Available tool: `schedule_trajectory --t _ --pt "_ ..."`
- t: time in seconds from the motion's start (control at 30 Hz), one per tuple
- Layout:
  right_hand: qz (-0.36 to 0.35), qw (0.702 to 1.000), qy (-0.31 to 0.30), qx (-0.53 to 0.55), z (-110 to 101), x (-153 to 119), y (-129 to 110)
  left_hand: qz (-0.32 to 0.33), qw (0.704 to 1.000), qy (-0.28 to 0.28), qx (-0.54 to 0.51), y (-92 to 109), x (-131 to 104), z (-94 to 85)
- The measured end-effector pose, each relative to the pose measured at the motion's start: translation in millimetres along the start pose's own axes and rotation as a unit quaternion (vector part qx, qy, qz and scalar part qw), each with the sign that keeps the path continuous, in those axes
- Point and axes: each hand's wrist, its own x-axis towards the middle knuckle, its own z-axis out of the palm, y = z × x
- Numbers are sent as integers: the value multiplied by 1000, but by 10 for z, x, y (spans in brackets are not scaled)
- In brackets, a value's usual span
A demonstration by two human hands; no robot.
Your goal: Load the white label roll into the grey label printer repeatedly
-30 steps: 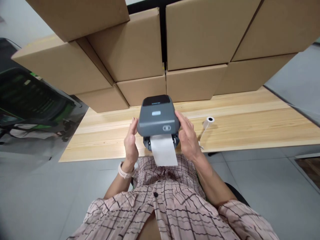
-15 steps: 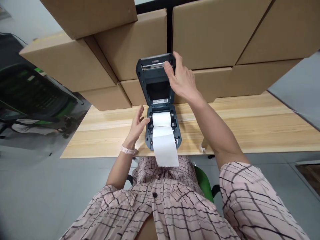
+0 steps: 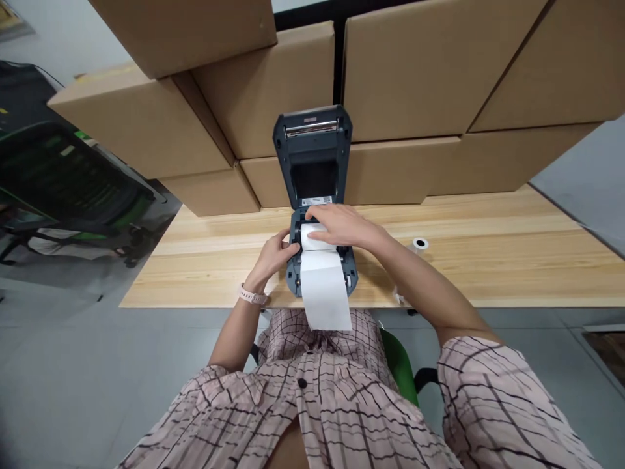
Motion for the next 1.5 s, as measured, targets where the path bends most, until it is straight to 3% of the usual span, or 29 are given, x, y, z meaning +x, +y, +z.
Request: schedule_trajectory --t 0.1,0.2,0.33,0.43,0.5,0.57,0.67,0.77,0.87,1.03,1.13,1.27,1.33,1.4,1.5 --pt "31 988 -152 -19 60 166 72 24 999 -18 30 41 13 -22" --pt "41 982 -182 -19 96 323 131 36 997 -31 53 63 19 -49" --pt "-2 981 -175 83 35 307 222 26 998 -34 46 68 9 -59" --pt "-83 963 -157 203 -192 90 335 23 998 -36 36 64 -8 -51" --pt "-115 960 -106 233 -393 -118 441 20 999 -36 31 61 -19 -45" --pt "-102 967 -56 227 -568 -329 582 18 999 -35 27 58 -27 -40" --pt "-13 978 -14 207 -681 -556 864 20 999 -34 20 46 -29 -30" --pt "91 982 12 162 -574 -599 1179 19 999 -33 12 27 -26 -17" --pt "152 978 4 143 -327 -487 1396 17 1000 -26 6 15 -25 -10" --pt "208 954 9 214 -78 -380 1358 15 999 -28 -3 7 -27 -6" --pt "225 920 68 314 -141 -675 1304 17 999 -29 -9 -12 -18 3" --pt "284 850 205 393 -144 -1459 1428 24 999 -29 -17 -38 -4 13" --pt "320 819 192 436 -31 -1810 1496 29 999 -30 -21 -46 -2 12" --pt "321 799 136 490 136 -2011 1515 33 999 -32 -23 -52 -3 11" --pt "311 804 107 495 387 -2028 1470 35 999 -31 -28 -66 -1 20"
